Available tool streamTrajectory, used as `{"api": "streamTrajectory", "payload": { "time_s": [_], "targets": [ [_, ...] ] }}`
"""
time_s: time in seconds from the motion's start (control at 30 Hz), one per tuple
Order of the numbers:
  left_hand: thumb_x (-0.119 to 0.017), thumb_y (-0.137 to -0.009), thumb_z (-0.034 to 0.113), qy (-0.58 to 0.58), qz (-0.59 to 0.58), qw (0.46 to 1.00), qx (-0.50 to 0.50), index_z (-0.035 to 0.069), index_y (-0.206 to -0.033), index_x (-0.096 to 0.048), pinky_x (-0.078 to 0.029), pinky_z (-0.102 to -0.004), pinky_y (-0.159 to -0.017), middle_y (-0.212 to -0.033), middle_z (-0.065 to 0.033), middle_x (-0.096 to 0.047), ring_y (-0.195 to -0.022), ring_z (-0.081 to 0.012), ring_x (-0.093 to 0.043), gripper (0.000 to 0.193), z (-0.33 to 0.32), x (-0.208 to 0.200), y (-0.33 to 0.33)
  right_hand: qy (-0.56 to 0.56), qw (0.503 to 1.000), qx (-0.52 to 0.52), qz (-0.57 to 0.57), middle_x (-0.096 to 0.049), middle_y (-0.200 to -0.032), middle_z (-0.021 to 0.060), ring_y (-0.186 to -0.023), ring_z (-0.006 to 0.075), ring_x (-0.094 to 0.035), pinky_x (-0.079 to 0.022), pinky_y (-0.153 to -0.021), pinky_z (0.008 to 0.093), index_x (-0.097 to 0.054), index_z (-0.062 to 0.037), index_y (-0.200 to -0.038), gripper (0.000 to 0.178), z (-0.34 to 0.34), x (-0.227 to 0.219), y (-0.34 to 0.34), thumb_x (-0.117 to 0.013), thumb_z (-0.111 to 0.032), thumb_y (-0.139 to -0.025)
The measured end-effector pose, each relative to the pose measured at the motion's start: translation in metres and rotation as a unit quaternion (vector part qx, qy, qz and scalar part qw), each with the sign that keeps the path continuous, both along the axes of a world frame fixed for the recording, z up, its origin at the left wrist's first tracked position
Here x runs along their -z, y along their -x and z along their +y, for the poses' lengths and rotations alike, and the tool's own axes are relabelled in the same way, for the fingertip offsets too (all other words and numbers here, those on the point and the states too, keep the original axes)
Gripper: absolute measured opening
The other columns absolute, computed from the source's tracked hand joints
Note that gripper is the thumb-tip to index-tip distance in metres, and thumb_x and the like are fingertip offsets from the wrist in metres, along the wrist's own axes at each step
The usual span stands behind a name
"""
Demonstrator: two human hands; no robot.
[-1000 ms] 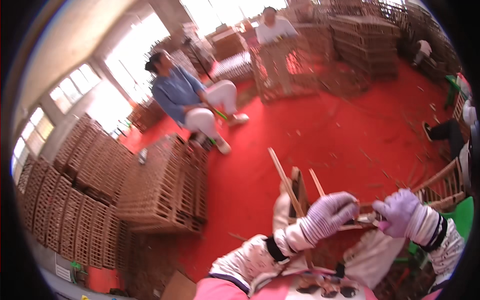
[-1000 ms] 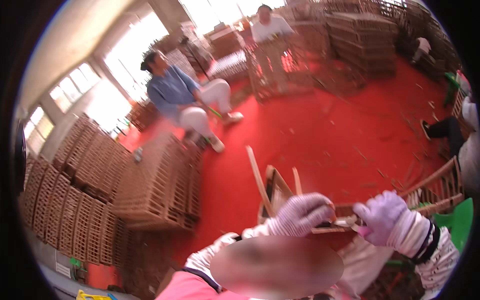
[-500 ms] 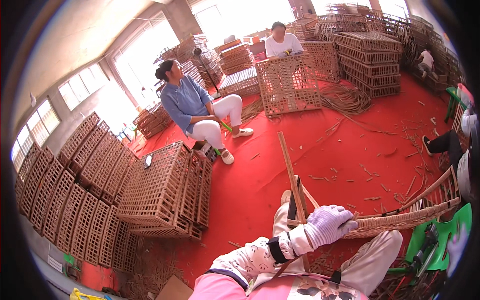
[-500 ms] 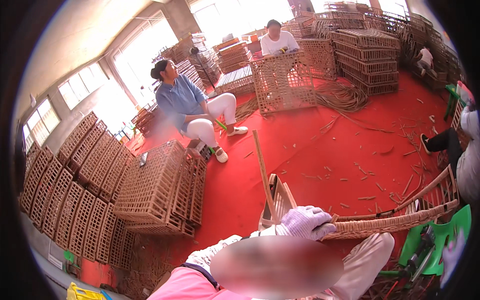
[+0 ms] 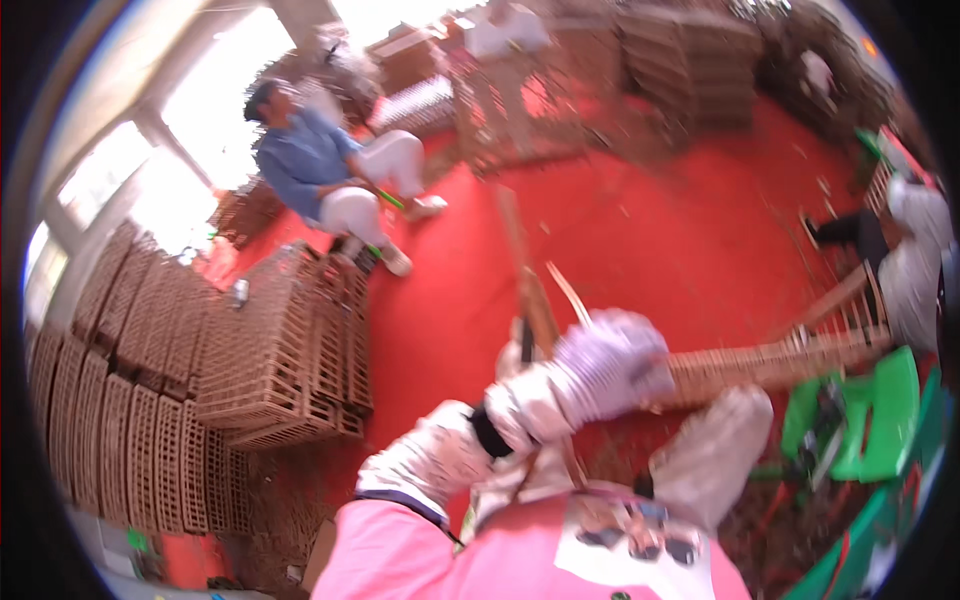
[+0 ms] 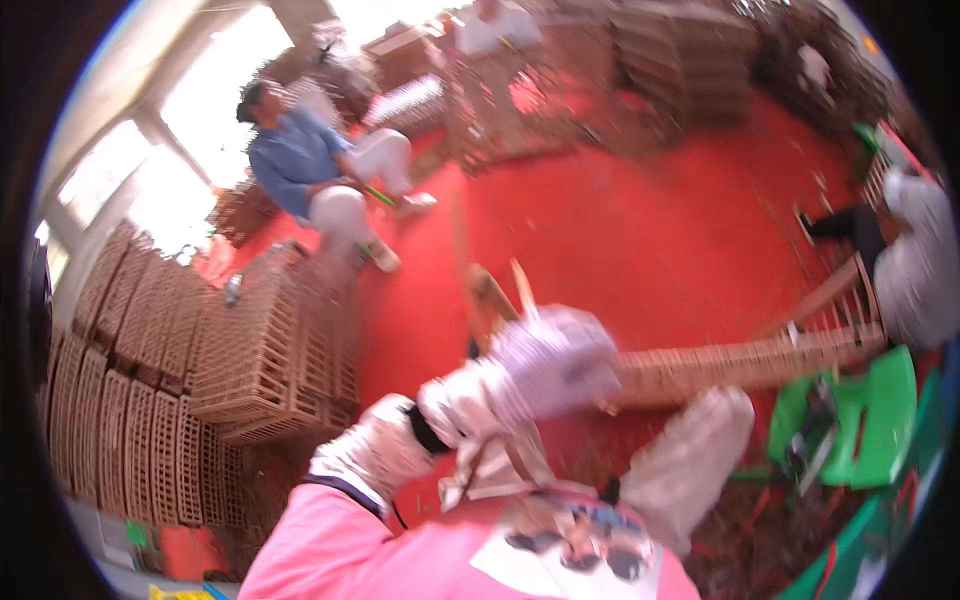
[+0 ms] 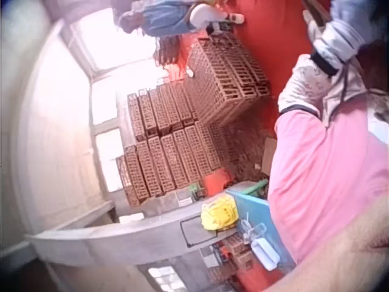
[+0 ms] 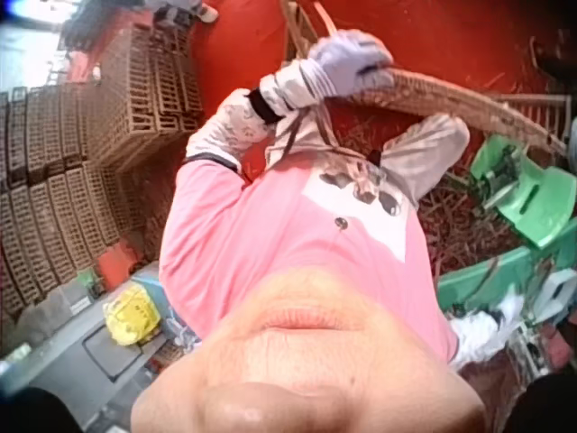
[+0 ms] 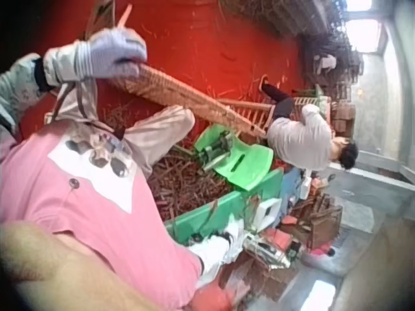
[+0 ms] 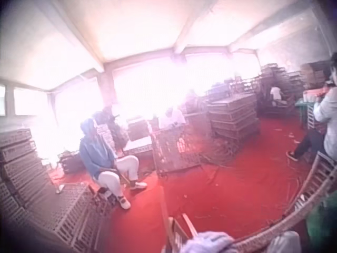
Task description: The person is weaving bamboo strips to create a large wicker or bamboo structure, likely a basket or part of furniture, using a pneumatic stapler to secure joints.
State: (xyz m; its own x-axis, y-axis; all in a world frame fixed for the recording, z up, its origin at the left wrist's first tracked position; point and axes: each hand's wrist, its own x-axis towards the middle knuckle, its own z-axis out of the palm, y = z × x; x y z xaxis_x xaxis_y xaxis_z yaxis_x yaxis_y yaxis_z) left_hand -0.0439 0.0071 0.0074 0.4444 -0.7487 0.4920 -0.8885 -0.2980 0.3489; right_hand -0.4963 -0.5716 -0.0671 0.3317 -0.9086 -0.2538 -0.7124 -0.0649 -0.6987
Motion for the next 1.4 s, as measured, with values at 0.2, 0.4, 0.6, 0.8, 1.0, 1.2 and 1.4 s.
{"api": "streamTrajectory", "payload": {
  "time_s": [0.2, 0.4, 0.6, 0.8, 1.0, 1.2, 1.4],
  "targets": [
    [-0.067, -0.077, 0.022, 0.133, 0.092, 0.973, -0.162, 0.006, -0.082, -0.064, -0.05, -0.0358, -0.068, -0.081, -0.0091, -0.063, -0.075, -0.0269, -0.061, 0.017, 0.033, -0.018, -0.006, 0.499, 0.811, -0.269, 0.145, -0.051, -0.123, 0.0139, -0.114, 0.0274, -0.049, -0.036, -0.097, 0.0336, -0.049, -0.0047, -0.122, 0.044, 0.04, -0.046, -0.173, -0.055, -0.029, -0.086],
    [-0.068, -0.076, 0.027, -0.039, -0.101, 0.979, -0.172, 0.006, -0.083, -0.065, -0.047, -0.0352, -0.078, -0.084, -0.008, -0.064, -0.084, -0.0251, -0.06, 0.023, 0.057, 0.01, -0.001, 0.404, 0.696, -0.548, -0.231, -0.057, -0.114, 0.0152, -0.105, 0.0285, -0.056, -0.043, -0.09, 0.0341, -0.059, -0.0037, -0.109, 0.037, 0.269, -0.07, -0.354, -0.067, -0.02, -0.077],
    [-0.067, -0.071, 0.021, 0.022, 0.02, 0.997, -0.073, 0.009, -0.081, -0.065, -0.047, -0.0363, -0.078, -0.082, -0.0071, -0.064, -0.086, -0.0266, -0.06, 0.016, 0.004, 0.016, -0.015, 0.251, 0.688, -0.641, -0.23, -0.062, -0.102, 0.0139, -0.095, 0.0264, -0.061, -0.048, -0.081, 0.0341, -0.059, -0.004, -0.107, 0.043, 0.377, -0.063, -0.423, -0.067, -0.035, -0.079],
    [-0.069, -0.071, 0.018, 0.121, 0.001, 0.987, -0.107, 0.011, -0.086, -0.064, -0.049, -0.0363, -0.073, -0.084, -0.0068, -0.064, -0.082, -0.0265, -0.061, 0.018, -0.004, 0.028, -0.025, -0.13, 0.684, -0.626, -0.353, -0.067, -0.091, 0.0075, -0.08, 0.013, -0.063, -0.052, -0.07, 0.0274, -0.063, -0.0028, -0.099, 0.024, 0.389, -0.054, -0.467, -0.06, -0.023, -0.087],
    [-0.071, -0.072, 0.02, -0.089, -0.11, 0.968, -0.209, 0.007, -0.091, -0.06, -0.05, -0.0358, -0.066, -0.085, -0.0107, -0.062, -0.076, -0.0297, -0.062, 0.026, 0.05, 0.032, 0.008, -0.329, 0.683, -0.526, -0.386, -0.064, -0.083, 0.0119, -0.074, 0.0215, -0.065, -0.055, -0.061, 0.033, -0.054, -0.0007, -0.099, 0.025, 0.372, -0.052, -0.471, -0.055, -0.024, -0.09],
    [-0.061, -0.081, 0.019, -0.12, 0.084, 0.968, -0.203, 0.002, -0.092, -0.061, -0.047, -0.0334, -0.06, -0.07, -0.0102, -0.061, -0.066, -0.0271, -0.061, 0.02, 0.082, 0.015, -0.014, -0.331, 0.662, -0.54, -0.401, -0.064, -0.08, 0.0118, -0.071, 0.022, -0.064, -0.054, -0.059, 0.0325, -0.056, -0.0008, -0.092, 0.024, 0.371, -0.06, -0.47, -0.052, -0.025, -0.091],
    [-0.067, -0.076, 0.016, -0.046, 0.021, 0.971, -0.233, 0.004, -0.096, -0.061, -0.049, -0.0292, -0.068, -0.085, -0.0081, -0.064, -0.071, -0.0214, -0.062, 0.023, 0.053, -0.024, -0.009, -0.327, 0.659, -0.553, -0.391, -0.065, -0.091, 0.0152, -0.082, 0.0261, -0.066, -0.058, -0.071, 0.0364, -0.056, 0.0026, -0.101, 0.02, 0.363, -0.051, -0.477, -0.057, -0.011, -0.087]
  ]
}}
